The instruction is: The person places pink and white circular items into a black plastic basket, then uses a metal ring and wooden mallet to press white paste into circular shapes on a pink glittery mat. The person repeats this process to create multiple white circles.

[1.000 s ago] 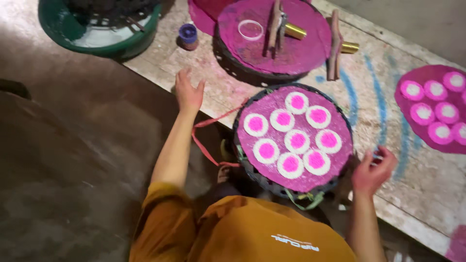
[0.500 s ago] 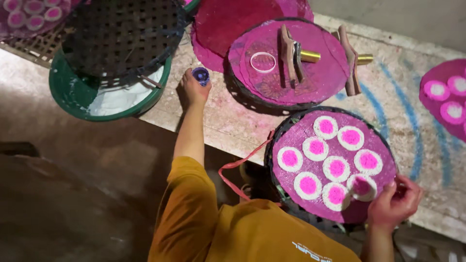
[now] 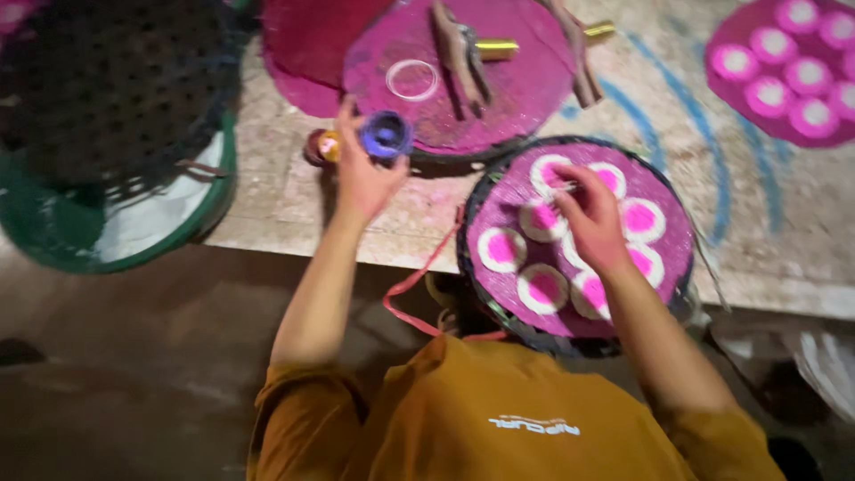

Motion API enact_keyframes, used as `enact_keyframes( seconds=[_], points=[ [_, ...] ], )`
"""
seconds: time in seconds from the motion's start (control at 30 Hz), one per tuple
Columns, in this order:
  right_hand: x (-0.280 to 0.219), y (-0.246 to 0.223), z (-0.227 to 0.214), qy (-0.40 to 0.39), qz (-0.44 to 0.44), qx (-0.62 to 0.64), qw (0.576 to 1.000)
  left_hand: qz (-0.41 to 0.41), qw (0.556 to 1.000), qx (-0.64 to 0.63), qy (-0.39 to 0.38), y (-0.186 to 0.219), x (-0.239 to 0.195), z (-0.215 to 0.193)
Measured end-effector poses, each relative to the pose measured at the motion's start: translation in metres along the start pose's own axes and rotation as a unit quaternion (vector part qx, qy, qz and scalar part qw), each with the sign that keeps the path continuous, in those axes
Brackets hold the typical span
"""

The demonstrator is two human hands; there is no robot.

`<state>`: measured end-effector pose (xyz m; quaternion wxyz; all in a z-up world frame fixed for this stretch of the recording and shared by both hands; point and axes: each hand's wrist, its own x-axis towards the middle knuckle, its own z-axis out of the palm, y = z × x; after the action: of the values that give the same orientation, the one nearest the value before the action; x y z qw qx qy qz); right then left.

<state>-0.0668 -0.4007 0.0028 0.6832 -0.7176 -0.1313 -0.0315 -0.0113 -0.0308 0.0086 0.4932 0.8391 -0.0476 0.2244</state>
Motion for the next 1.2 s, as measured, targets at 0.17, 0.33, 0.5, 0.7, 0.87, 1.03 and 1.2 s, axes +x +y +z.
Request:
enact_keyframes(
  seconds=[0.17,0.33,0.5,0.7,0.87,1.03,1.2],
  points=[
    [0.055,-0.019,0.023,-0.099,0.065,-0.069,0.991,0.040,0.979,0.015,-0.199,0.107,-0.045,0.066],
    [0.046,0.017,0.008,-0.088,0.108,-0.141,0.980,0.004,0.974,0.030,-0.225,0.125,-0.064,0.088],
    [0.063,0.086,-0.010,-0.037,0.017,-0.160,0.986,-0.027,0.985,0.025,-0.171,0.109,-0.100,0.081],
    [0.085,0.121,0.020,-0.029,-0.036,-0.384,0.922,-0.001,0.945,0.003,-0.327,0.143,-0.183,0.090],
    [0.066,0.113,-0.006,0.001,-0.039,-0.308,0.950,0.034,0.923,0.015,-0.384,0.156,-0.214,0.110],
    [0.023,0.089,-0.114,0.084,-0.002,-0.309,0.947,0.050,0.925,0.029,-0.375,0.156,-0.216,0.120],
    [-0.025,0.083,-0.204,0.142,0.080,-0.452,0.877,0.038,0.925,0.044,-0.376,0.159,-0.212,0.114]
  ],
)
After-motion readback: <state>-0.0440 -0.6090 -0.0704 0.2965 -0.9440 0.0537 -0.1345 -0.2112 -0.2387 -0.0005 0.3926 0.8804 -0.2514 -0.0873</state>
